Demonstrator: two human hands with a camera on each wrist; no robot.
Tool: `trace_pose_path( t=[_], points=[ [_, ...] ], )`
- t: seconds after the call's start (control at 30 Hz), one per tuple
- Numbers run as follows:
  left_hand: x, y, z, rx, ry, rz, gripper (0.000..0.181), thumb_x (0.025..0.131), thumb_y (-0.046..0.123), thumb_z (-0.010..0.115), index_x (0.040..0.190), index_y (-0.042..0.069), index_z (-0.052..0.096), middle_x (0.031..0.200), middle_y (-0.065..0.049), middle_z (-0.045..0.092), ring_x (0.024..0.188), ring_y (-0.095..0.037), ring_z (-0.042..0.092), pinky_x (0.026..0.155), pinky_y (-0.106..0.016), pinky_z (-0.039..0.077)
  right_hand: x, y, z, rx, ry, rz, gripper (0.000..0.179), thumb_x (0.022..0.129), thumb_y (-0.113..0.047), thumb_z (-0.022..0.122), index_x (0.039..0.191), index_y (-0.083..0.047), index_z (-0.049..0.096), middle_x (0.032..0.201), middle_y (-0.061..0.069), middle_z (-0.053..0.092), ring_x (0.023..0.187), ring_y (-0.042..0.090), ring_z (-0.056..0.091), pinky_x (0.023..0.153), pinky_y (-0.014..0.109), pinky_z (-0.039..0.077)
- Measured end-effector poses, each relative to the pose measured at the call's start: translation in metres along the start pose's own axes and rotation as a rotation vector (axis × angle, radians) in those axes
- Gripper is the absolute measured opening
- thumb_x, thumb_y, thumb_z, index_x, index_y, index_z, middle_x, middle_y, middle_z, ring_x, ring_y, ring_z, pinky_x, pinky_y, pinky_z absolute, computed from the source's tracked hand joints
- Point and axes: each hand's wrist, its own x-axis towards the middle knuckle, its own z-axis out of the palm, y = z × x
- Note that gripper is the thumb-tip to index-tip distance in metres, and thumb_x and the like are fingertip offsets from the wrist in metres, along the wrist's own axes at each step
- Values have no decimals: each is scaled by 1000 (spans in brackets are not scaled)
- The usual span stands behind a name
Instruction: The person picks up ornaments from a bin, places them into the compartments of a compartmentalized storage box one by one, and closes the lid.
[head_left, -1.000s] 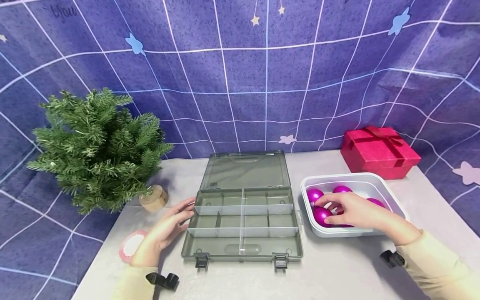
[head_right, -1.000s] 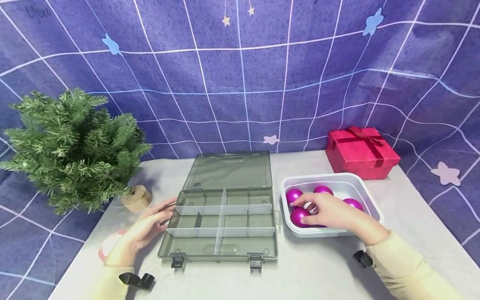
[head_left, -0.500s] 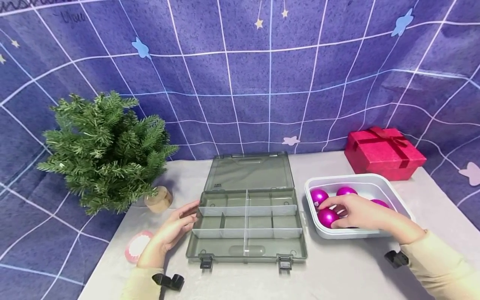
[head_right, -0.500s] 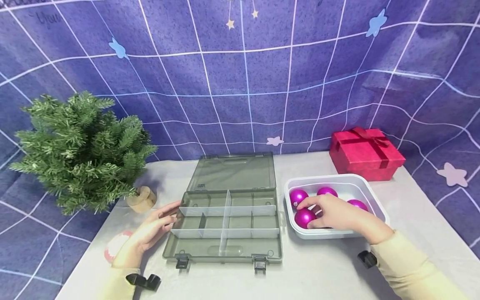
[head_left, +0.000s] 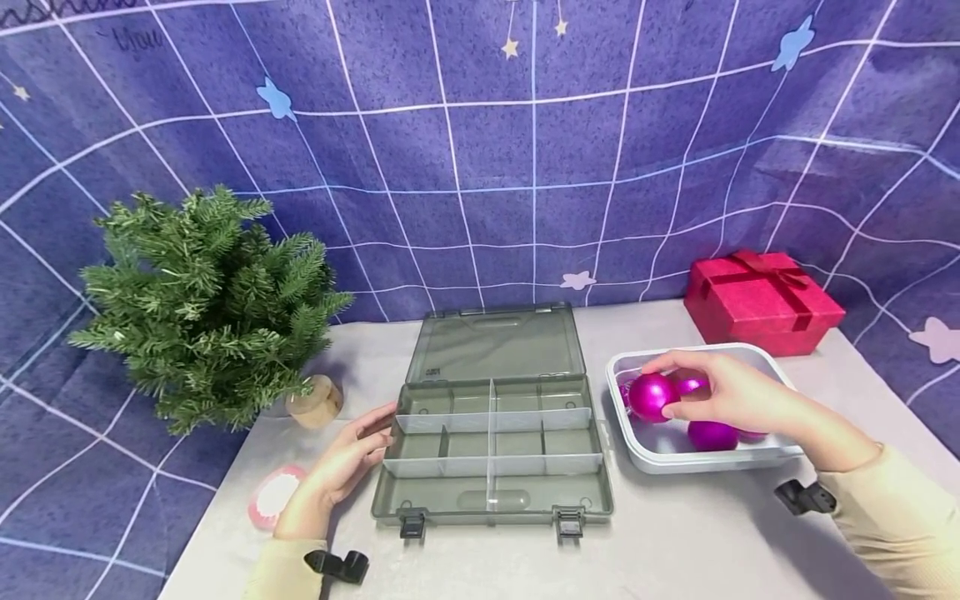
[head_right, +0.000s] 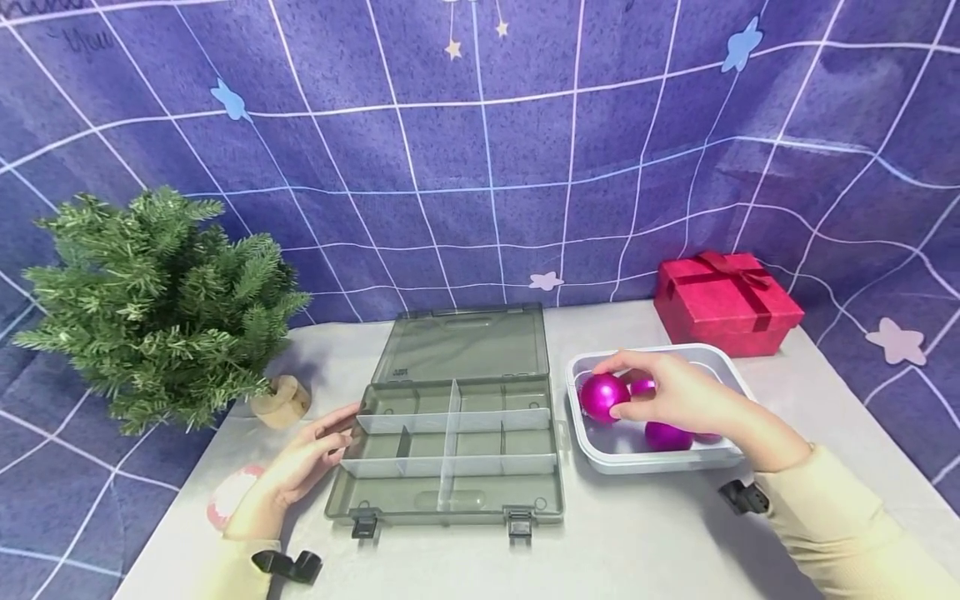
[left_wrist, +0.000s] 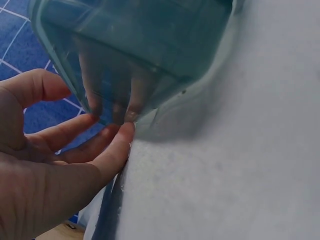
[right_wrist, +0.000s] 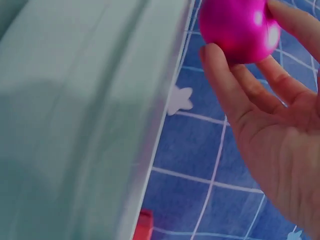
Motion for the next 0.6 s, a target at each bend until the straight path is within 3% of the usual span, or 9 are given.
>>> trace_pose_path(
  t=[0.2, 0.3, 0.6],
  points=[
    [-3, -2, -2, -10, -12, 16, 67, 96, -2, 50, 158, -7, 25, 156, -31, 32, 119, -24, 50, 98, -31, 49, 18, -21, 8, 205, -9, -15, 49, 85, -10, 84, 130, -11, 65, 120, 1, 71, 109, 11, 67, 88, 24, 56],
    [-3, -2, -3, -8, -16, 22, 66, 96, -2, 49, 157, -7, 24, 156, -31, 32, 120, -24, 51, 99, -31, 49, 30, -32, 18, 323, -24, -50, 49, 86, -5, 81, 132, -6, 64, 124, 7, 68, 114, 14, 65, 93, 27, 55],
    [-1, -3, -3, -4, -13, 23, 68, 95, -2, 50, 157, -8, 24, 155, -31, 32, 119, -25, 50, 100, -32, 47, 79, -68, 53, 393, -79, -95, 52, 83, -3, 83, 131, -8, 65, 127, 3, 66, 115, 21, 63, 94, 35, 56]
  ],
)
